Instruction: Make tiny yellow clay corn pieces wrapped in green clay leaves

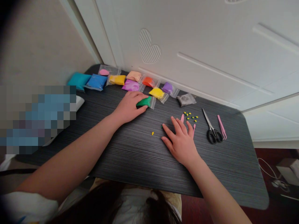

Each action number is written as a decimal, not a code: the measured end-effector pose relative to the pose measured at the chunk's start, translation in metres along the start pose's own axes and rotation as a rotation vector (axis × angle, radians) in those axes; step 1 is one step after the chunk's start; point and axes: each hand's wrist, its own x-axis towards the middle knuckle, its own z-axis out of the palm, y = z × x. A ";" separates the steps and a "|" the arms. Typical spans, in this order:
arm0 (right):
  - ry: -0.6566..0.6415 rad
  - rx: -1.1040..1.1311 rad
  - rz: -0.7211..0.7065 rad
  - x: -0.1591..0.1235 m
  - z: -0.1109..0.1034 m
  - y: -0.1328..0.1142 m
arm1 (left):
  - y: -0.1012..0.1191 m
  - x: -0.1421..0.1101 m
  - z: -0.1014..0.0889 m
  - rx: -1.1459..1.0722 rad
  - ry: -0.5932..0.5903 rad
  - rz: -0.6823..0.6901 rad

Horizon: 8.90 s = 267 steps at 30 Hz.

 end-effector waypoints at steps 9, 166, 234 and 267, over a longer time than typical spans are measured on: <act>0.002 -0.011 -0.001 0.005 0.003 -0.004 | 0.001 0.000 0.000 -0.004 -0.015 -0.013; 0.157 0.101 0.232 -0.002 0.014 0.014 | 0.002 0.001 0.001 -0.009 -0.022 -0.011; 0.608 0.527 -0.005 0.018 -0.006 -0.007 | 0.063 -0.013 -0.009 -1.277 -0.574 -0.432; 0.560 0.627 0.042 0.016 -0.006 -0.005 | 0.056 -0.012 -0.003 -1.623 -0.489 -0.630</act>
